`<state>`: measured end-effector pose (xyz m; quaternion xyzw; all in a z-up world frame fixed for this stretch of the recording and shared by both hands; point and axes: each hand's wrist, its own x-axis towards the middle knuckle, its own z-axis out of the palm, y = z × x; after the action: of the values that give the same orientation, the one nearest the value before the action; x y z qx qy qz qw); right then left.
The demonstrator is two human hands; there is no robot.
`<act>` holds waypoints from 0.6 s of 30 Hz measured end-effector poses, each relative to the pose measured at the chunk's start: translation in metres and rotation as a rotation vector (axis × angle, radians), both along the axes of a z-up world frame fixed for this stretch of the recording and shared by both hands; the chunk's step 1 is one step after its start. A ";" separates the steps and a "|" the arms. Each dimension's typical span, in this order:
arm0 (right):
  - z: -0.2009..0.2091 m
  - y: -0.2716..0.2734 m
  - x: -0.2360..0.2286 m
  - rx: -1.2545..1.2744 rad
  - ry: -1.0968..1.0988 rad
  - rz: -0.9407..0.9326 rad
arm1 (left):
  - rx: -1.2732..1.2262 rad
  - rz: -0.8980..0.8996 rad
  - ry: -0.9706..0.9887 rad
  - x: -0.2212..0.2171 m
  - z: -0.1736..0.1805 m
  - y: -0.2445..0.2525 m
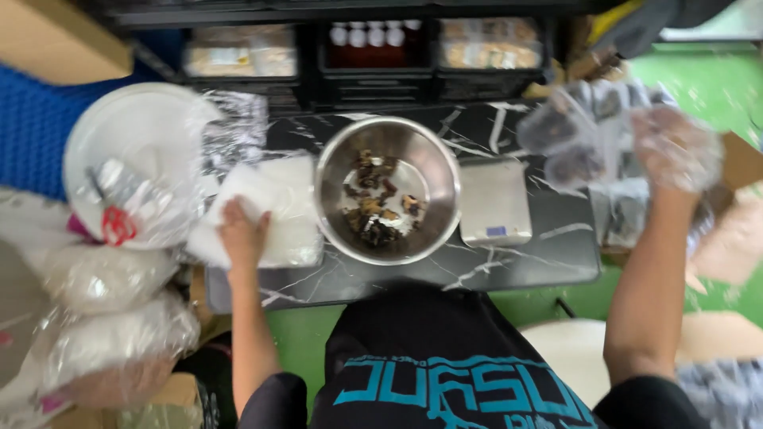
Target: The person repeatedly scoops dried mushrooms from a metal bowl into small clear plastic bags using gloved hands. They seal each bag and place it into a cardboard box. The process continues throughout the clip.
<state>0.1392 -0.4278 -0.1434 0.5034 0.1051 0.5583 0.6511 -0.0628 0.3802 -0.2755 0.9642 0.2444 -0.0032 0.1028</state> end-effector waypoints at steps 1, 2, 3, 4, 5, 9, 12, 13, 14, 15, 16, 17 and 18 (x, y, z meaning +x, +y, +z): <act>0.026 0.025 -0.011 0.577 0.378 0.131 | 0.062 -0.045 -0.114 -0.003 -0.014 -0.003; 0.052 0.048 -0.024 1.151 0.778 0.283 | 0.130 -0.091 -0.224 -0.006 -0.029 -0.006; 0.069 0.082 -0.029 1.141 0.802 0.317 | 0.139 -0.053 -0.220 -0.007 -0.023 -0.013; 0.085 0.115 -0.035 1.253 0.823 0.405 | 0.121 -0.075 -0.288 -0.007 -0.019 -0.020; 0.100 0.146 -0.046 1.366 0.842 0.486 | 0.104 -0.103 -0.354 -0.006 -0.015 -0.027; 0.110 0.272 -0.061 1.330 0.979 0.583 | 0.026 -0.049 -0.169 -0.017 0.016 -0.044; 0.108 0.357 -0.088 1.624 1.449 0.752 | 0.071 0.025 -0.226 -0.023 0.019 -0.050; 0.107 0.381 -0.100 1.529 1.554 0.747 | 0.016 0.055 -0.323 -0.026 0.028 -0.055; 0.105 0.404 -0.113 1.430 1.654 0.741 | -0.039 0.084 -0.420 -0.029 0.037 -0.059; 0.105 0.425 -0.121 1.432 1.653 0.740 | -0.038 0.082 -0.419 -0.031 0.058 -0.066; 0.104 0.445 -0.129 1.454 1.806 0.951 | -0.007 0.075 -0.526 -0.032 0.078 -0.072; 0.104 0.463 -0.136 1.467 1.943 1.167 | 0.020 0.058 -0.635 -0.030 0.099 -0.080; 0.108 0.466 -0.132 1.474 1.931 1.163 | 0.016 0.047 -0.637 -0.030 0.134 -0.090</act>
<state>0.0070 0.0386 -0.0352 0.8054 0.3923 0.1025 -0.4324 -0.0931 0.2899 -0.1418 0.9116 0.2222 0.3030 0.1666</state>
